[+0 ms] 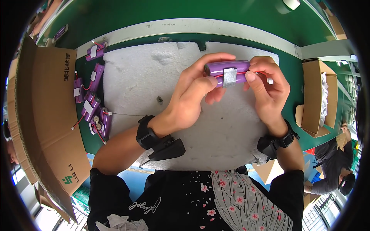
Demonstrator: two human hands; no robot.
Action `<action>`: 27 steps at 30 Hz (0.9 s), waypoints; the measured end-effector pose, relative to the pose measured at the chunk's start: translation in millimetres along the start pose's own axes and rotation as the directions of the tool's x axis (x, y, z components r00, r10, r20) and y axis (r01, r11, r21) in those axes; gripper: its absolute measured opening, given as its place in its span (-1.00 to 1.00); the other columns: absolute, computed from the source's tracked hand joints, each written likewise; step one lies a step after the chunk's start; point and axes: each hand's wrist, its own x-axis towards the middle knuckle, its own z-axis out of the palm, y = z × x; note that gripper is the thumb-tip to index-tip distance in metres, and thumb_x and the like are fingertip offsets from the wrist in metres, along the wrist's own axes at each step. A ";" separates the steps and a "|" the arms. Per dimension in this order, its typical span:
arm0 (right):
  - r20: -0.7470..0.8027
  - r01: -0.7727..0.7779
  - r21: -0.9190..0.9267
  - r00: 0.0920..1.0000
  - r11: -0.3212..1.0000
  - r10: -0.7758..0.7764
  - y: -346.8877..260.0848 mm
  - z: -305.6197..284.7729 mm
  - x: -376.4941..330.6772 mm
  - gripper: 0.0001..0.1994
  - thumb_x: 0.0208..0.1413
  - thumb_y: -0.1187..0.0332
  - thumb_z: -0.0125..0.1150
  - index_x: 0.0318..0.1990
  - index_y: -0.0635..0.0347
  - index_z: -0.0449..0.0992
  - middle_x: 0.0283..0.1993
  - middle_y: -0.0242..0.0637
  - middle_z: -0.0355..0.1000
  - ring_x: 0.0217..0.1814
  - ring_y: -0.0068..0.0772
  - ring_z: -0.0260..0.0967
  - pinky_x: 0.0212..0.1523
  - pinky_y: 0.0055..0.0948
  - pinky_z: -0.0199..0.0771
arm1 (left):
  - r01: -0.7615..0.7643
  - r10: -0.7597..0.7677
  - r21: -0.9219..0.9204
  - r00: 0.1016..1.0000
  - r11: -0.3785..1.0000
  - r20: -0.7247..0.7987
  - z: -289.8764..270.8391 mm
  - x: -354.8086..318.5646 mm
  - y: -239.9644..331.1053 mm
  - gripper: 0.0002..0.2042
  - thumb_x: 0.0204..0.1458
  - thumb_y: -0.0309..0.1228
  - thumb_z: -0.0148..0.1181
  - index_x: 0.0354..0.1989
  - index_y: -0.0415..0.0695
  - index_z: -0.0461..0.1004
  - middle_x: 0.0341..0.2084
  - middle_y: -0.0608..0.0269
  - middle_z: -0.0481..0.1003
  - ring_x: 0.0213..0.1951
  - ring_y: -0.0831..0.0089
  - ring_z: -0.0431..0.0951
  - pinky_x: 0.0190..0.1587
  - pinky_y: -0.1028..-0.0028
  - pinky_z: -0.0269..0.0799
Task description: The person connects a battery pack to a circuit board inside a fan housing, then applies a piece of tape to the battery pack. After setting the fan aside, the person picks up another battery pack, applies tape to it, and connects it to the circuit board.
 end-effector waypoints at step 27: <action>0.039 -0.115 0.172 0.993 0.978 0.110 -7.4 3.1 2.0 -0.90 0.20 0.48 0.05 -0.24 0.25 0.27 0.07 0.19 0.35 0.01 -0.27 0.42 -0.04 -0.38 0.47 | 0.030 -0.030 -0.012 0.997 0.999 -0.064 4.5 0.4 -0.9 -0.54 0.00 -0.31 -0.18 0.09 -0.26 0.22 -0.38 0.14 0.41 -0.55 0.53 0.30 -0.51 0.56 0.20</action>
